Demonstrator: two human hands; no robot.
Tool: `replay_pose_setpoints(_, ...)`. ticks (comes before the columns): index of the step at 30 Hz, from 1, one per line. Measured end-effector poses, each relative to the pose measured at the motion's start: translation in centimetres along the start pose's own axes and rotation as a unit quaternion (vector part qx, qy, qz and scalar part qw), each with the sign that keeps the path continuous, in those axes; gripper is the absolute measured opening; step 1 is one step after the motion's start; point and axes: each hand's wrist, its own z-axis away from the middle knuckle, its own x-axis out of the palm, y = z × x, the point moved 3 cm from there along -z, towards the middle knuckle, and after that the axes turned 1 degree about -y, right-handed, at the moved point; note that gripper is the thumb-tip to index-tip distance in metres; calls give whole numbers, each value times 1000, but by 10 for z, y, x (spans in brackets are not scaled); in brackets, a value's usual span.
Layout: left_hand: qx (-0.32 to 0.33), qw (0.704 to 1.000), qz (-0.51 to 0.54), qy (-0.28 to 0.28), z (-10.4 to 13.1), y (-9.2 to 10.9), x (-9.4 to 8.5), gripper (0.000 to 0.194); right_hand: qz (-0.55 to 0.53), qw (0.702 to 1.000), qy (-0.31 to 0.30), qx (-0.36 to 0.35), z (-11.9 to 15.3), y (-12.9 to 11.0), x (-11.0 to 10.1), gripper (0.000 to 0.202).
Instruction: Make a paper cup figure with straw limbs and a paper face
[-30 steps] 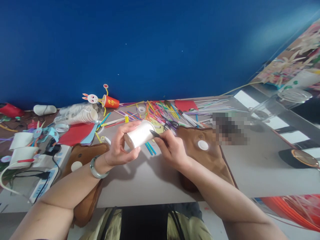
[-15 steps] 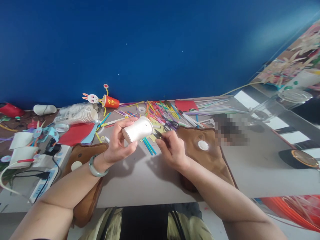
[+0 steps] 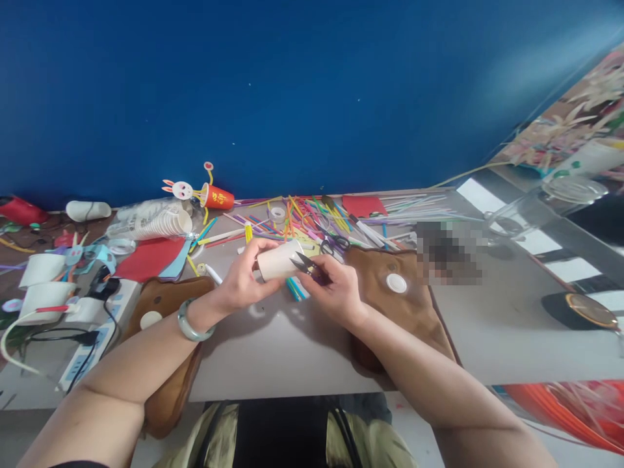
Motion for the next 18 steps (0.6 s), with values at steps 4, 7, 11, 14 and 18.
replay_pose_setpoints(4,-64,992,-69,-80,-2,-18,8,64,29,998,-46,-27,4,10,9,18)
replay_pose_setpoints(7,-49,990,-98,-85,-5,-30,10,71,43,995,-76,-39,6,13,14,24)
replay_pose_setpoints(11,-76,994,-74,17,-10,-46,0,62,93,996,-15,1,-1,17,8,33)
replay_pose_setpoints(14,-75,984,-33,158,-15,-53,-16,61,197,978,-33,62,-12,25,6,35)
replay_pose_setpoints(18,-89,969,21,230,-21,-56,-29,63,346,911,-174,144,-18,39,14,31)
